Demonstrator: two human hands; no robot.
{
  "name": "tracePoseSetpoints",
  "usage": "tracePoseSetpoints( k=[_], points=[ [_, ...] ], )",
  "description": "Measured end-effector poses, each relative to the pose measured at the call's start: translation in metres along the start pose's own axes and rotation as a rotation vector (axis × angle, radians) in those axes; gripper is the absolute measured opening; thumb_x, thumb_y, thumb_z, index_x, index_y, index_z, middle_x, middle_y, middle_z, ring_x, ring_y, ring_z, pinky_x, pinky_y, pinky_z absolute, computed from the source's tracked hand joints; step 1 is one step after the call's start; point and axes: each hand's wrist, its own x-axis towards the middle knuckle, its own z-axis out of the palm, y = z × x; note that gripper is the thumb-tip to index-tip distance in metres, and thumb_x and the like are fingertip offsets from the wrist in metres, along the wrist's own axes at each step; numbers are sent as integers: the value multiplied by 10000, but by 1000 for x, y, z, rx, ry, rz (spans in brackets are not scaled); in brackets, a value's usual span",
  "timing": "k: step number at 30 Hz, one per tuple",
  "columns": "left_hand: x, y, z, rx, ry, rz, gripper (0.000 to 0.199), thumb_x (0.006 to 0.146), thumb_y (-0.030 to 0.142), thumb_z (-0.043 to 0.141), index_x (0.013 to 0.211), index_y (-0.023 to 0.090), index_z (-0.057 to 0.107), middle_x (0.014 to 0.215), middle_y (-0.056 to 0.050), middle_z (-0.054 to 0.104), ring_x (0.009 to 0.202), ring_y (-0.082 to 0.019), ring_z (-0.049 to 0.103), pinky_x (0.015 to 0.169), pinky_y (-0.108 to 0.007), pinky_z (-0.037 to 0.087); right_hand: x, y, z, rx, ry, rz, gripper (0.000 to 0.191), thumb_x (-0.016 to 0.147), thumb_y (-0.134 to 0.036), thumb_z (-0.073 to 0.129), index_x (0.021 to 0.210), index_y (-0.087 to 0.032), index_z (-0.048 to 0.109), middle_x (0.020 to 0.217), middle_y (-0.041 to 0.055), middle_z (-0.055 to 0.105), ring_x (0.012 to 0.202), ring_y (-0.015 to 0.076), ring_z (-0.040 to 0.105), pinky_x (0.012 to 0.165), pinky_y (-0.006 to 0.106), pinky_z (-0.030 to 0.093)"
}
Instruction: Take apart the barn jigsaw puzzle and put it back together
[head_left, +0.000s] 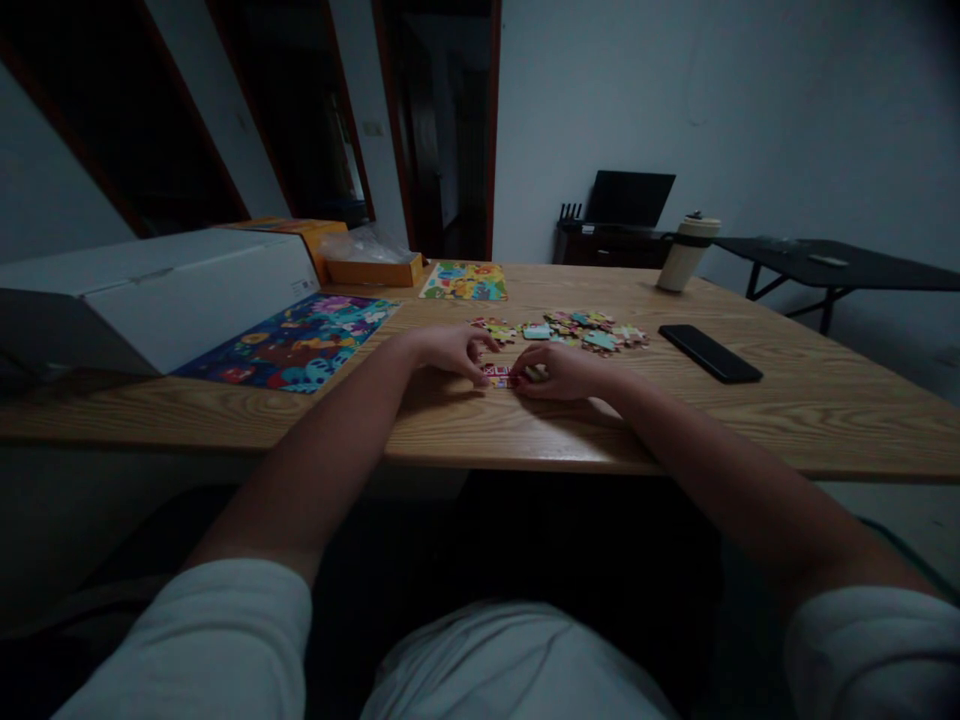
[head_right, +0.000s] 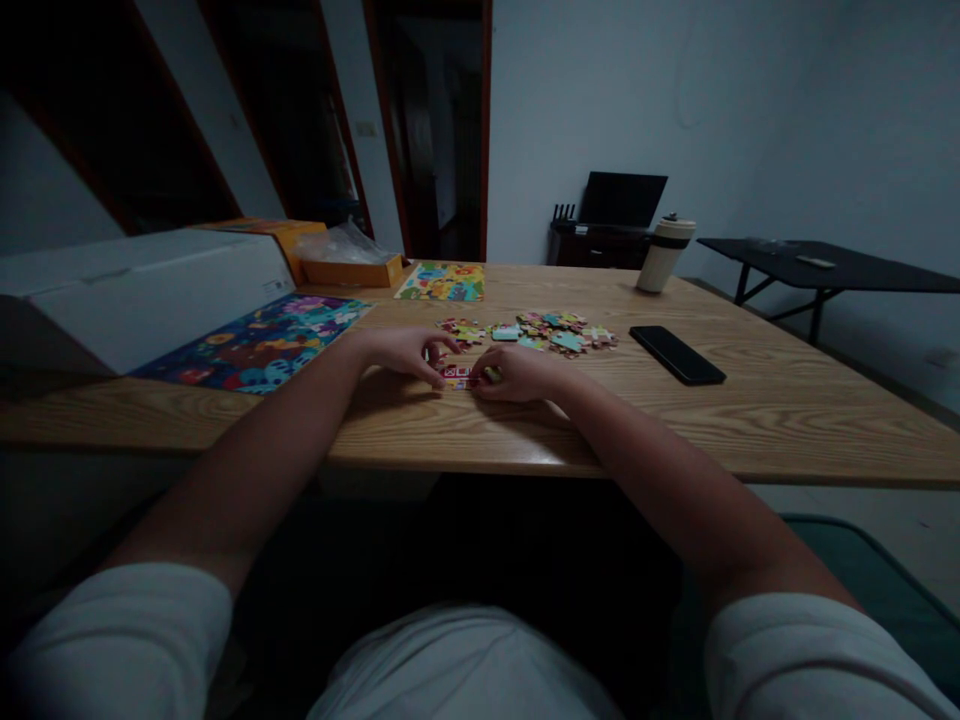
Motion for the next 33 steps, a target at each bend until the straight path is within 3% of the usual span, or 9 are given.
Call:
tracePoseSetpoints(
  k=[4, 8, 13, 21, 26, 29, 33],
  points=[
    [-9, -22, -13, 101, 78, -162, 841, 708, 626, 697, 1426, 240, 490, 1192, -80, 665, 969, -223, 622, 791, -269, 429, -4, 6, -5, -18, 3, 121, 324, 752, -313, 698, 1066, -232, 698, 1024, 50, 714, 818, 184, 638, 720, 280, 463],
    [-11, -43, -18, 176, 24, -280, 737, 681, 615, 713, 1318, 263, 601, 1272, -67, 648, 1050, -238, 609, 829, -262, 432, -9, 23, -12, -74, 50, 244, 367, 743, -354, 712, 1082, -219, 673, 1048, 68, 704, 812, 191, 637, 695, 280, 455],
    [-8, -41, -15, 184, 31, -294, 671, 676, 561, 728, 1269, 257, 648, 1225, -66, 676, 1042, -256, 614, 841, -287, 433, -11, 43, -18, -101, 55, 365, 312, 802, -417, 661, 1031, -208, 697, 939, 74, 725, 772, 200, 648, 680, 292, 458],
    [-8, -43, -15, 163, 49, -248, 650, 675, 598, 728, 1209, 230, 671, 1207, -52, 680, 1000, -212, 624, 787, -241, 436, -12, 41, -23, -39, -64, 279, 491, 764, -640, 670, 1022, -231, 759, 927, 71, 740, 795, 218, 661, 740, 308, 471],
    [-6, -30, -11, 152, 46, -255, 557, 687, 572, 725, 1127, 232, 712, 1062, -35, 729, 893, -199, 632, 701, -249, 418, -12, 44, -21, -65, -14, 249, 423, 819, -550, 659, 1063, -218, 756, 1037, 94, 733, 887, 240, 664, 805, 328, 482],
    [-6, -21, -9, 177, 79, -221, 465, 707, 539, 708, 1052, 228, 743, 950, -25, 740, 819, -192, 623, 670, -260, 399, -7, 28, -13, -72, 76, 96, 404, 862, -468, 631, 1134, -186, 730, 1134, 121, 705, 975, 241, 650, 865, 337, 480],
    [-8, -9, -4, 104, 125, -135, 326, 787, 435, 654, 990, 207, 768, 839, -17, 729, 714, -158, 587, 647, -261, 380, 0, -3, 0, 4, 11, -122, 268, 892, -353, 610, 1050, -194, 756, 1047, 94, 733, 900, 194, 659, 814, 301, 493]
  ],
)
